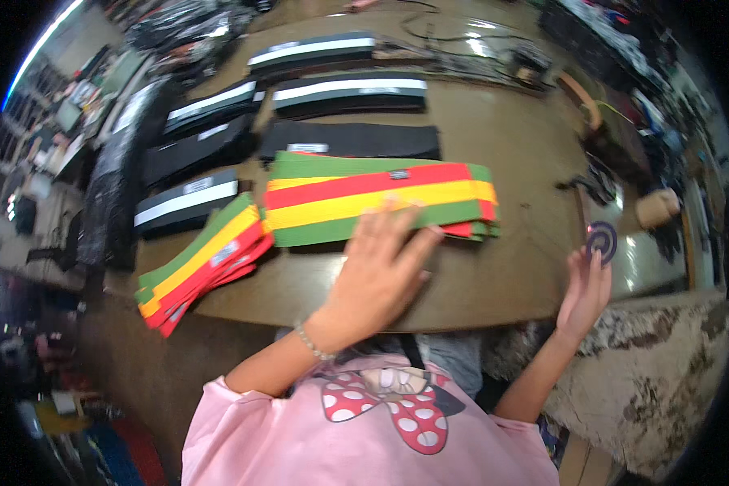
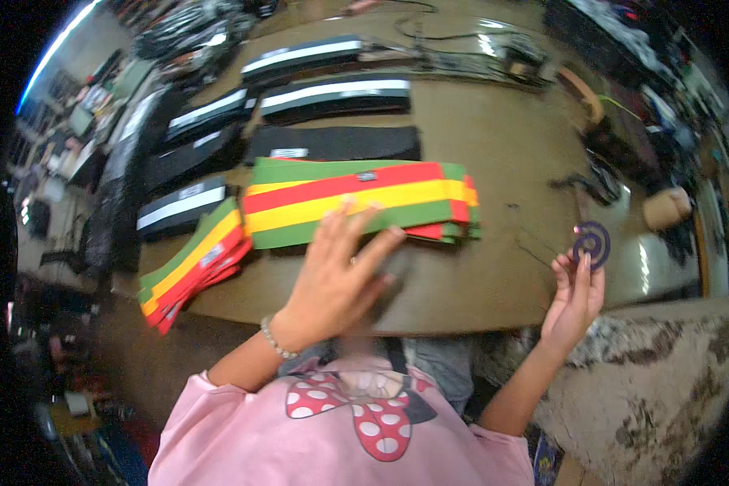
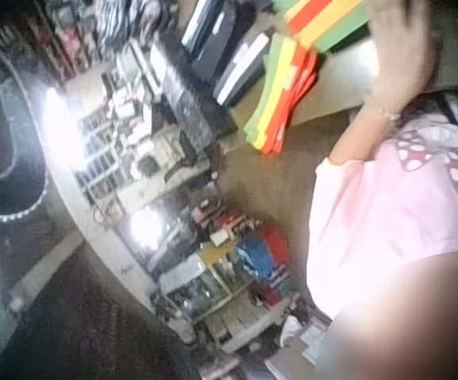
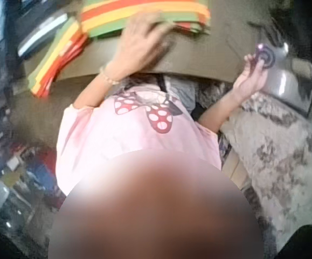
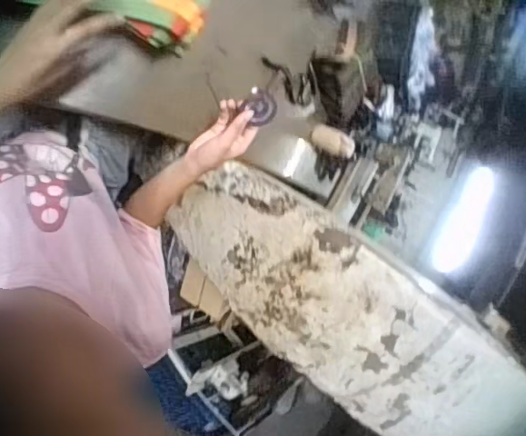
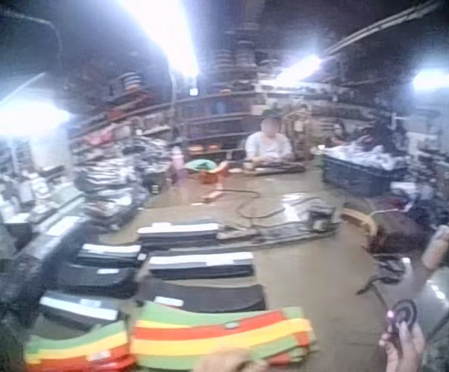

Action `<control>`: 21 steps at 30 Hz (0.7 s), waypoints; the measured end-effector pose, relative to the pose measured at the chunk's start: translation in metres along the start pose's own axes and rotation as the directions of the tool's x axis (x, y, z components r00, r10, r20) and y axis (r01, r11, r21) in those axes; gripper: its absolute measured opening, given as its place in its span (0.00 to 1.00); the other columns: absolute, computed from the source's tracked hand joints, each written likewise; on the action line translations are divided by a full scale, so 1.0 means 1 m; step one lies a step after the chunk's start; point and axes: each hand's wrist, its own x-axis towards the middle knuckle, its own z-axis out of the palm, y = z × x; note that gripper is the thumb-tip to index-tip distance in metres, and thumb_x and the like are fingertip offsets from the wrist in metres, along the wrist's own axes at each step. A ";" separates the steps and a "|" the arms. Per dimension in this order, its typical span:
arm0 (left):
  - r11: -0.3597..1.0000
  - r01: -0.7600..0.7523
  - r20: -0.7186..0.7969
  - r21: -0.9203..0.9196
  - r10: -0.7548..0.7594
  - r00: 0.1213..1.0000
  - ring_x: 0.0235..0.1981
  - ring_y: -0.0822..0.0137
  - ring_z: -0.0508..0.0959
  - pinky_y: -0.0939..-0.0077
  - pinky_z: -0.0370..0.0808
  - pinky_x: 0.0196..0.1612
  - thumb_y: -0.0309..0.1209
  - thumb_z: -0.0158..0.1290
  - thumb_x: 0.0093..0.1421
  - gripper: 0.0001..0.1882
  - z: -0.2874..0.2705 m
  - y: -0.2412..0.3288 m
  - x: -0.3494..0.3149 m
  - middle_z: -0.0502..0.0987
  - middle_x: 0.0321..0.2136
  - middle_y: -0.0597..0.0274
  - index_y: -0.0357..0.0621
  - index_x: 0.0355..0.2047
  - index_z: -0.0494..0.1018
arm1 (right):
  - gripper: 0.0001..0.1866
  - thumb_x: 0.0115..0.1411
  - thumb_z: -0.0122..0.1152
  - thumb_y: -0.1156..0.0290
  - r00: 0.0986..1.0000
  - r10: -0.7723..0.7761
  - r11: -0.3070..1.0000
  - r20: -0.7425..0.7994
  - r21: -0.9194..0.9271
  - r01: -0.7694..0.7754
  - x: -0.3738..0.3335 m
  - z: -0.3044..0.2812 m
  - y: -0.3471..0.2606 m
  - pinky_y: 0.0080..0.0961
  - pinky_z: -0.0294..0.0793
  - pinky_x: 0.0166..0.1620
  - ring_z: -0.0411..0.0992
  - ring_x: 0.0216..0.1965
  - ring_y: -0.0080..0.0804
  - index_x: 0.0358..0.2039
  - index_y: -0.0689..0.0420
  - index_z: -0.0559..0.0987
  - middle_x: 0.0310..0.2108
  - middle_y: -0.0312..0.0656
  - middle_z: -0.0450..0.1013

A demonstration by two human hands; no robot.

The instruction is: The person repeatedly places a purple circular object onto the center of stacked multicolored fabric pieces, then removes it and repeats the action. The person also briefly picks up and sets down a hammer. The task appears to be a repetitive placement and removal cycle without a visible final assembly.

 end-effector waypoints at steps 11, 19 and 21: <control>0.941 0.163 -0.184 0.296 -0.111 0.977 0.40 0.54 0.78 0.59 0.72 0.47 0.27 0.55 0.52 0.17 -0.102 -0.063 0.008 0.79 0.38 0.55 0.45 0.44 0.77 | 0.09 0.69 0.58 0.67 0.998 0.056 0.966 0.023 -0.252 -0.048 -0.010 0.018 0.062 0.20 0.77 0.38 0.73 0.32 0.20 0.36 0.60 0.75 0.31 0.35 0.72; 0.625 0.679 -0.280 0.385 -0.622 0.731 0.41 0.55 0.74 0.62 0.68 0.47 0.22 0.46 0.57 0.13 -0.196 -0.160 -0.119 0.75 0.34 0.54 0.40 0.39 0.79 | 0.09 0.69 0.58 0.66 0.997 0.062 0.917 0.040 -0.396 -0.041 -0.015 0.032 0.058 0.17 0.74 0.37 0.72 0.31 0.18 0.34 0.58 0.74 0.30 0.33 0.72; 0.615 0.772 -0.312 0.160 -0.710 0.631 0.52 0.53 0.74 0.65 0.69 0.57 0.15 0.47 0.55 0.18 -0.167 -0.162 -0.128 0.75 0.45 0.51 0.36 0.46 0.78 | 0.10 0.69 0.57 0.65 0.998 0.061 0.927 0.029 -0.371 -0.046 -0.016 0.033 0.056 0.17 0.74 0.37 0.72 0.30 0.18 0.35 0.58 0.74 0.29 0.33 0.72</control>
